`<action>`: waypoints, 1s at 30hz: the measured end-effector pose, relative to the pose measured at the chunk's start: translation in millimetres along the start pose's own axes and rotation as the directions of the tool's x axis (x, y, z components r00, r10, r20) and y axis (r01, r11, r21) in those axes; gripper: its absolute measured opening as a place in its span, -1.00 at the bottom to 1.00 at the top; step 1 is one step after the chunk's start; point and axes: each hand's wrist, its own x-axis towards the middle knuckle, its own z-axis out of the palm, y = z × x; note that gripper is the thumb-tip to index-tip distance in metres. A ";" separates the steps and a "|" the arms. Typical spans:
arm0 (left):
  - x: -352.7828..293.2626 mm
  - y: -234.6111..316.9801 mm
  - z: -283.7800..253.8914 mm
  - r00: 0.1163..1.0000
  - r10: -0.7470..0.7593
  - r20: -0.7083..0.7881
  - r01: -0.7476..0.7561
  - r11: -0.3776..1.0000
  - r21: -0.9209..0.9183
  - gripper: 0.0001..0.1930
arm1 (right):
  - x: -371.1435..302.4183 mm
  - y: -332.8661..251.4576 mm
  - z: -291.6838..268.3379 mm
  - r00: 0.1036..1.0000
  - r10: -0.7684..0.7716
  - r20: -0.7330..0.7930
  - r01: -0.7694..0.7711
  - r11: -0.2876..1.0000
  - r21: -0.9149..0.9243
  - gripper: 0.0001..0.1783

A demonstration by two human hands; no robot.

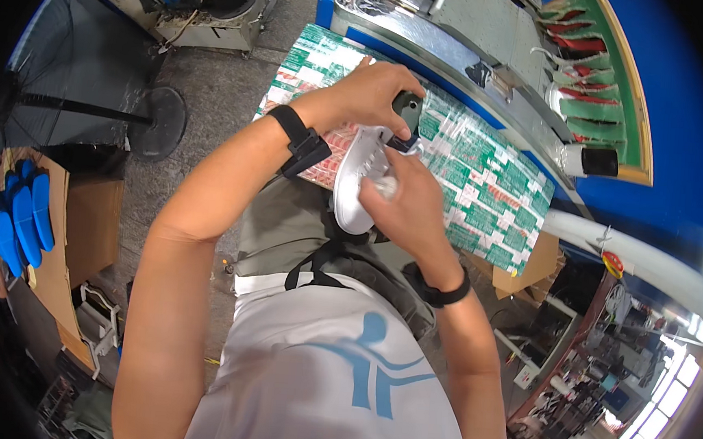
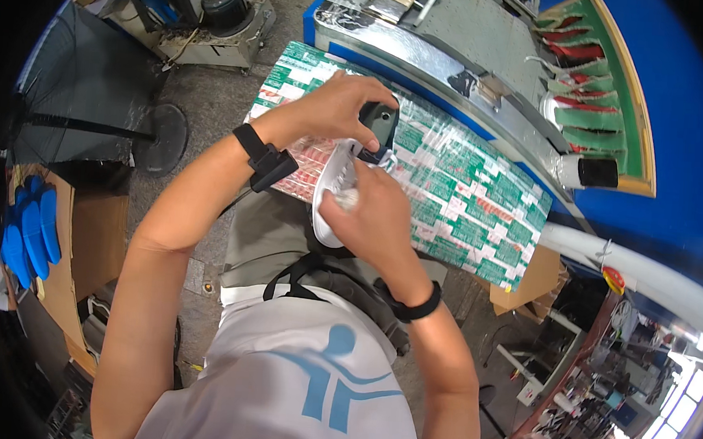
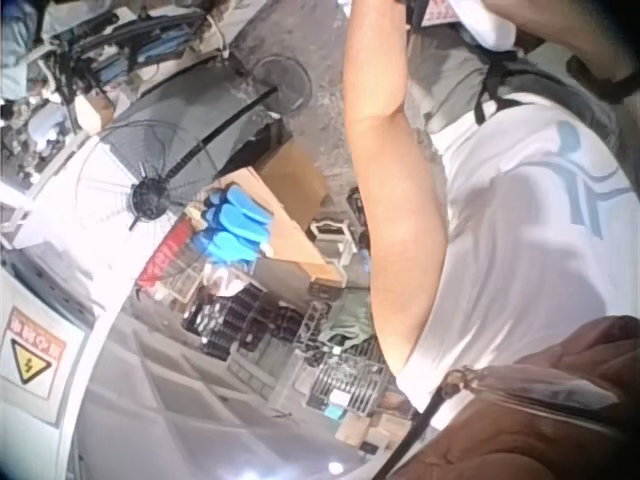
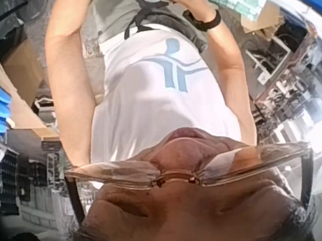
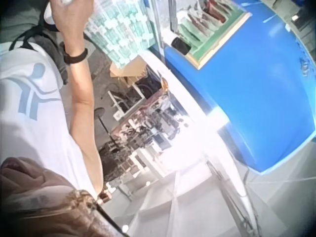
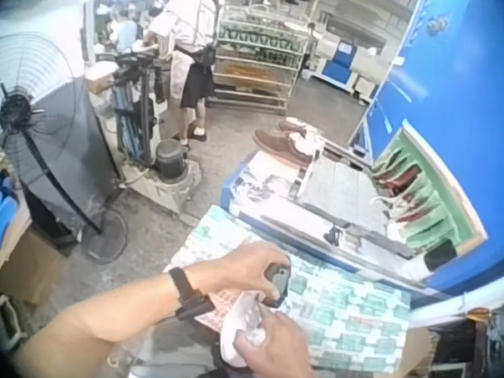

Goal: Cleaning and inspecting white sneakers at a shoe manufacturing station.

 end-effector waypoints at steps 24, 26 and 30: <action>-6.5 11.4 26.7 0.994 -0.104 0.019 0.106 0.981 -0.166 -0.15 | -57.7 49.1 -13.3 0.989 -0.070 -0.128 0.052 0.988 -0.143 -0.12; -8.2 6.0 21.7 0.996 -0.094 0.001 0.092 0.977 -0.192 -0.14 | -80.4 44.6 -27.0 0.995 -0.084 -0.057 0.072 0.979 -0.193 -0.10; -2.1 10.2 18.4 0.992 -0.118 0.042 0.124 0.976 -0.180 -0.15 | -132.7 40.2 -33.7 0.997 -0.067 -0.024 0.067 0.997 -0.034 -0.03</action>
